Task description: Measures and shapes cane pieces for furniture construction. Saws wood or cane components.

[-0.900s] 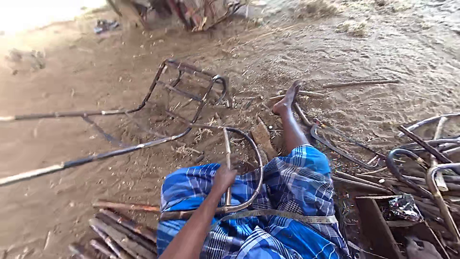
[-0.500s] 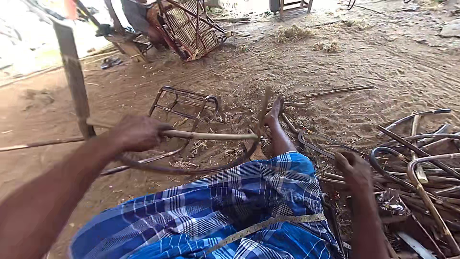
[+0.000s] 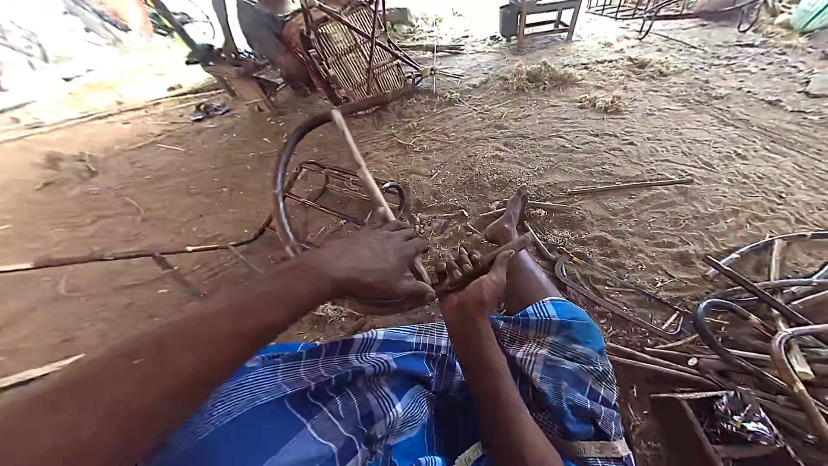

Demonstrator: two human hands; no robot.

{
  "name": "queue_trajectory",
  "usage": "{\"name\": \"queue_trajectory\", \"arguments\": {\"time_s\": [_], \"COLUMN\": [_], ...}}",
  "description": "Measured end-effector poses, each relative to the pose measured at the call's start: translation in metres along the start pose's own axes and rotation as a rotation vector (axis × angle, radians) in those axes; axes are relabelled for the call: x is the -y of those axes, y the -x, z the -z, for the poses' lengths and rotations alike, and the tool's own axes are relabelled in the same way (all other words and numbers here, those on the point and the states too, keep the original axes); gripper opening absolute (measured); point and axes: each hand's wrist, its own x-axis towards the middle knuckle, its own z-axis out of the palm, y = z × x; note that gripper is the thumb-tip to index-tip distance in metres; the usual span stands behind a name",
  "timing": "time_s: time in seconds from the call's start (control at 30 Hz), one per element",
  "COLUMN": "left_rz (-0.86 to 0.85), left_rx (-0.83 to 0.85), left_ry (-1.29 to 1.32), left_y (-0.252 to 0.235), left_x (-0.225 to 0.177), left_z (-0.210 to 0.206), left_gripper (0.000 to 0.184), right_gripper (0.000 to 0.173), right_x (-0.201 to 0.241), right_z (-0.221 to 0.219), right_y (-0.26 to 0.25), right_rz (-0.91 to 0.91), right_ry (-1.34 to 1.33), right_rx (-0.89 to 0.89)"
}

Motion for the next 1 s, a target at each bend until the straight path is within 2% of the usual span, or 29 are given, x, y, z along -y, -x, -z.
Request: {"name": "queue_trajectory", "arguments": {"time_s": [0.03,0.07,0.13,0.17,0.23,0.3,0.33,0.4,0.5,0.6,0.7,0.77,0.8,0.83,0.93,1.0], "left_rz": [-0.073,-0.145,-0.239,-0.249,-0.243,-0.209,-0.14,-0.012,0.02,0.066,0.119,0.159,0.187,0.219,0.31,0.339], "left_rx": [-0.01,-0.033,-0.019,0.026,0.099,0.024,-0.008,-0.048,-0.035,0.0,0.001,0.011,0.022,0.03,0.025,0.021], "left_ry": [-0.048,-0.073,-0.039,-0.02,0.043,0.13,0.172,0.201,0.123,0.123,0.124,0.118,0.125,0.137,0.155,0.141], "left_y": [-0.01,-0.02,-0.036,-0.044,-0.062,-0.082,-0.09,-0.1,-0.103,-0.104,-0.113,-0.118,-0.12,-0.121,-0.121,-0.121], "left_x": [0.004,0.011,0.021,0.024,0.029,0.034,0.034,0.031,0.025,0.021,0.007,-0.006,-0.01,-0.012,-0.006,-0.004], "left_z": [-0.011,-0.019,-0.037,-0.052,-0.11,-0.168,-0.187,-0.212,-0.232,-0.244,-0.262,-0.268,-0.269,-0.272,-0.286,-0.292], "left_gripper": [0.074,0.06,0.035,0.036,0.044,0.038,0.038,0.041,0.039,0.039,0.035,0.033,0.034,0.035,0.042,0.04], "right_gripper": [0.064,0.066,0.083,0.091,0.09,0.083,0.079,0.07,0.061,0.068,0.074,0.072,0.082,0.082,0.053,0.045], "right_x": [-0.006,-0.011,-0.014,-0.012,0.0,0.018,0.03,0.05,0.063,0.061,0.066,0.067,0.062,0.053,0.038,0.032], "right_z": [0.003,0.011,0.038,0.059,0.112,0.158,0.174,0.198,0.217,0.217,0.232,0.218,0.202,0.189,0.178,0.195], "right_y": [-0.008,-0.015,-0.031,-0.04,-0.053,-0.07,-0.079,-0.087,-0.096,-0.112,-0.114,-0.085,-0.066,-0.047,-0.006,-0.004], "right_rz": [0.023,0.036,0.029,0.028,0.11,0.216,0.205,0.014,-0.301,-0.429,-0.402,-0.342,-0.362,-0.367,-0.375,-0.342], "right_ry": [-0.001,0.018,0.211,0.388,0.938,1.477,1.689,1.984,2.36,2.494,2.423,2.396,2.47,2.598,2.846,2.851], "right_rx": [0.021,0.043,0.059,0.052,-0.064,-0.229,-0.306,-0.388,-0.361,-0.334,-0.291,-0.219,-0.196,-0.158,-0.043,-0.052]}}
